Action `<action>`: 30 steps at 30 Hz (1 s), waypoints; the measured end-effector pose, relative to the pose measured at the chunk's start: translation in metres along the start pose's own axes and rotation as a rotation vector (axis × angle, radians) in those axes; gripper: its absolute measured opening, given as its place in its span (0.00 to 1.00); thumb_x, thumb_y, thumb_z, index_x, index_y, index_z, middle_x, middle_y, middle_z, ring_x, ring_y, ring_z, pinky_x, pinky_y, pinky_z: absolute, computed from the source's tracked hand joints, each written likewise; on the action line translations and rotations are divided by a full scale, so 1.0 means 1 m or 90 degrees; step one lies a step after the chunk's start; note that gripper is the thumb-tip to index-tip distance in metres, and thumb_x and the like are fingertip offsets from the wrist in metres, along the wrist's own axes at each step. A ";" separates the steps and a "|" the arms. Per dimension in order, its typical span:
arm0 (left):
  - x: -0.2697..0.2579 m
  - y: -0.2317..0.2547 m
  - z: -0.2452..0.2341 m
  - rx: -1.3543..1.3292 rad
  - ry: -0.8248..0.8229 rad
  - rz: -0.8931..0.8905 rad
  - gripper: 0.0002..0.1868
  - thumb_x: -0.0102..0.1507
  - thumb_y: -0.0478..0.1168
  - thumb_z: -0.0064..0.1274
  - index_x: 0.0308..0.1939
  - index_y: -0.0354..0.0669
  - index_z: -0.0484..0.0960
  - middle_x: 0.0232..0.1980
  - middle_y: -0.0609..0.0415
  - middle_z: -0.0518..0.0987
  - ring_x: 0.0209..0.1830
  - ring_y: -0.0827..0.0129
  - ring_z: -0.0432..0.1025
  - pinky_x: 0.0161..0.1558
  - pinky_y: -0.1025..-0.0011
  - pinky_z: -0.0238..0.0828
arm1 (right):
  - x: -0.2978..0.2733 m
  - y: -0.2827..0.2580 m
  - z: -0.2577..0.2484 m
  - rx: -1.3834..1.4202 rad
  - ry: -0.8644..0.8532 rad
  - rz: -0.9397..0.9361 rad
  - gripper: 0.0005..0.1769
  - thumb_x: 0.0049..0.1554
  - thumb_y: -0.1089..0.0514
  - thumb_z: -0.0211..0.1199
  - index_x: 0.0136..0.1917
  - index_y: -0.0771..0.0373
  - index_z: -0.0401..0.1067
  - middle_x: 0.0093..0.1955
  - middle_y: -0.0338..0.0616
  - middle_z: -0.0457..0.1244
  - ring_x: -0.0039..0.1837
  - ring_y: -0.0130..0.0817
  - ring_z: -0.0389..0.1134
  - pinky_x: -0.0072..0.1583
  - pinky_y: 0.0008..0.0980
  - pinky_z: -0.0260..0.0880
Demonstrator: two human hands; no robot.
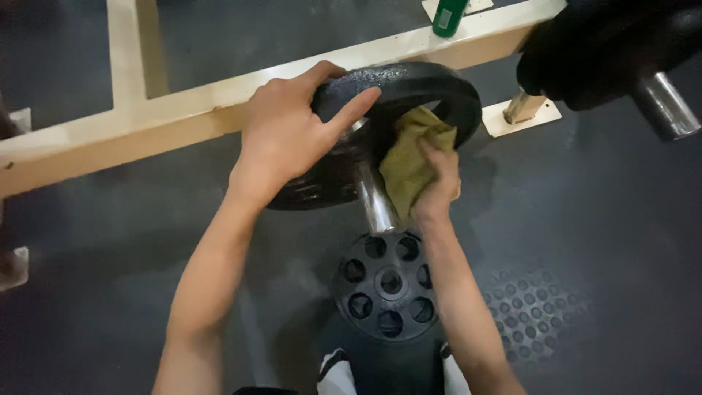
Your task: Wiping down a weight plate with a cleaning cloth in a gym area.
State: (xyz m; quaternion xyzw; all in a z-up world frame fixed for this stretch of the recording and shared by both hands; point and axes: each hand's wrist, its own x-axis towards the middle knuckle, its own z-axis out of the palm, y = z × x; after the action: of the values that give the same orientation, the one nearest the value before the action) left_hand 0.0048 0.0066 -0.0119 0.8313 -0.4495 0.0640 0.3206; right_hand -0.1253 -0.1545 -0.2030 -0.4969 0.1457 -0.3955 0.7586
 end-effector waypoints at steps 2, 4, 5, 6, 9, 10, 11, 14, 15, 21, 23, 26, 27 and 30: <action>0.002 0.001 0.000 -0.005 -0.005 0.022 0.30 0.65 0.67 0.54 0.51 0.45 0.86 0.37 0.46 0.86 0.38 0.51 0.81 0.42 0.59 0.76 | -0.002 0.004 -0.004 0.318 0.090 0.176 0.24 0.58 0.55 0.59 0.66 0.63 0.69 0.63 0.52 0.65 0.64 0.48 0.68 0.67 0.49 0.69; 0.002 0.002 0.003 -0.013 0.021 0.040 0.32 0.64 0.68 0.58 0.52 0.43 0.86 0.38 0.45 0.86 0.39 0.52 0.82 0.44 0.60 0.77 | -0.007 0.044 -0.036 0.388 0.093 0.121 0.26 0.61 0.52 0.61 0.69 0.67 0.69 0.67 0.50 0.65 0.68 0.45 0.67 0.71 0.43 0.68; 0.003 0.006 0.002 -0.014 0.017 0.049 0.32 0.64 0.68 0.58 0.52 0.43 0.86 0.38 0.45 0.86 0.39 0.52 0.82 0.44 0.60 0.77 | -0.007 0.041 -0.040 0.391 0.098 0.113 0.26 0.61 0.52 0.61 0.69 0.67 0.69 0.67 0.50 0.65 0.68 0.45 0.67 0.71 0.43 0.68; 0.004 0.010 0.001 -0.011 -0.010 -0.002 0.32 0.62 0.68 0.58 0.52 0.43 0.86 0.36 0.45 0.86 0.37 0.53 0.82 0.42 0.60 0.77 | -0.007 0.040 -0.043 0.478 0.014 0.140 0.27 0.63 0.50 0.60 0.70 0.67 0.67 0.67 0.53 0.64 0.68 0.47 0.66 0.70 0.44 0.68; 0.004 0.010 0.000 0.005 -0.031 -0.056 0.33 0.61 0.67 0.58 0.53 0.44 0.85 0.33 0.45 0.85 0.34 0.54 0.82 0.41 0.61 0.76 | -0.002 0.022 -0.043 0.679 -0.221 0.221 0.31 0.67 0.45 0.58 0.73 0.69 0.65 0.69 0.59 0.62 0.68 0.53 0.65 0.69 0.47 0.68; 0.002 0.008 0.001 0.018 -0.033 -0.056 0.32 0.61 0.67 0.58 0.53 0.44 0.85 0.32 0.44 0.85 0.33 0.54 0.82 0.41 0.61 0.76 | -0.003 0.016 -0.042 0.795 -0.365 0.271 0.33 0.69 0.42 0.56 0.75 0.70 0.63 0.69 0.63 0.60 0.67 0.56 0.64 0.68 0.48 0.69; 0.002 0.008 0.001 0.019 -0.038 -0.055 0.32 0.61 0.67 0.58 0.53 0.44 0.85 0.32 0.44 0.85 0.33 0.54 0.82 0.41 0.61 0.76 | 0.009 0.016 -0.049 0.798 -0.361 0.269 0.33 0.69 0.42 0.56 0.75 0.70 0.63 0.69 0.63 0.60 0.67 0.56 0.64 0.68 0.48 0.69; 0.005 0.009 0.004 0.002 -0.025 -0.009 0.31 0.63 0.66 0.58 0.52 0.43 0.86 0.36 0.45 0.86 0.36 0.53 0.81 0.42 0.60 0.76 | 0.050 0.036 -0.071 0.193 -0.291 -0.126 0.37 0.66 0.39 0.56 0.78 0.65 0.58 0.76 0.61 0.52 0.74 0.61 0.51 0.73 0.55 0.55; 0.004 0.011 0.005 -0.002 -0.028 -0.021 0.31 0.64 0.66 0.57 0.52 0.43 0.86 0.35 0.45 0.86 0.35 0.53 0.81 0.41 0.60 0.76 | 0.066 0.053 -0.085 -0.015 -0.255 -0.242 0.39 0.66 0.38 0.56 0.79 0.64 0.57 0.78 0.60 0.49 0.76 0.63 0.46 0.74 0.57 0.50; 0.000 0.006 0.010 0.033 -0.006 -0.029 0.29 0.66 0.66 0.55 0.52 0.45 0.86 0.32 0.45 0.84 0.34 0.50 0.80 0.39 0.59 0.74 | 0.067 0.116 -0.092 -0.783 -0.030 -0.625 0.45 0.63 0.37 0.55 0.83 0.62 0.50 0.86 0.57 0.37 0.85 0.68 0.29 0.81 0.64 0.31; 0.000 0.007 0.012 0.055 0.011 -0.002 0.29 0.67 0.66 0.56 0.52 0.44 0.87 0.33 0.44 0.84 0.35 0.48 0.79 0.38 0.58 0.73 | 0.048 0.157 -0.099 -0.713 0.017 -0.584 0.44 0.63 0.40 0.53 0.82 0.66 0.49 0.86 0.59 0.36 0.85 0.68 0.30 0.81 0.63 0.31; 0.002 0.014 0.011 0.037 0.003 -0.029 0.30 0.66 0.67 0.55 0.50 0.44 0.86 0.31 0.46 0.84 0.33 0.51 0.80 0.39 0.59 0.75 | 0.025 0.204 -0.114 -0.645 0.027 -0.409 0.38 0.65 0.47 0.50 0.81 0.70 0.49 0.85 0.56 0.41 0.86 0.59 0.38 0.83 0.54 0.36; 0.002 0.013 0.010 0.044 0.001 -0.036 0.30 0.65 0.67 0.55 0.50 0.45 0.86 0.31 0.46 0.84 0.33 0.52 0.80 0.38 0.59 0.74 | 0.019 0.190 -0.102 -0.609 0.026 -0.392 0.36 0.67 0.49 0.49 0.82 0.70 0.49 0.86 0.58 0.41 0.87 0.59 0.39 0.85 0.52 0.36; 0.000 0.009 0.012 0.057 0.021 -0.008 0.29 0.66 0.67 0.56 0.51 0.45 0.87 0.32 0.46 0.84 0.34 0.52 0.80 0.39 0.59 0.74 | 0.005 0.145 -0.070 -0.534 0.022 -0.396 0.33 0.71 0.52 0.46 0.83 0.70 0.49 0.87 0.61 0.40 0.88 0.60 0.39 0.85 0.51 0.36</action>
State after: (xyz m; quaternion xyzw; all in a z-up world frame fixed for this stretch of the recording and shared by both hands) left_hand -0.0044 -0.0042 -0.0170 0.8464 -0.4359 0.0956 0.2906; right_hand -0.0991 -0.1746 -0.3610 -0.7710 0.1498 -0.5181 0.3385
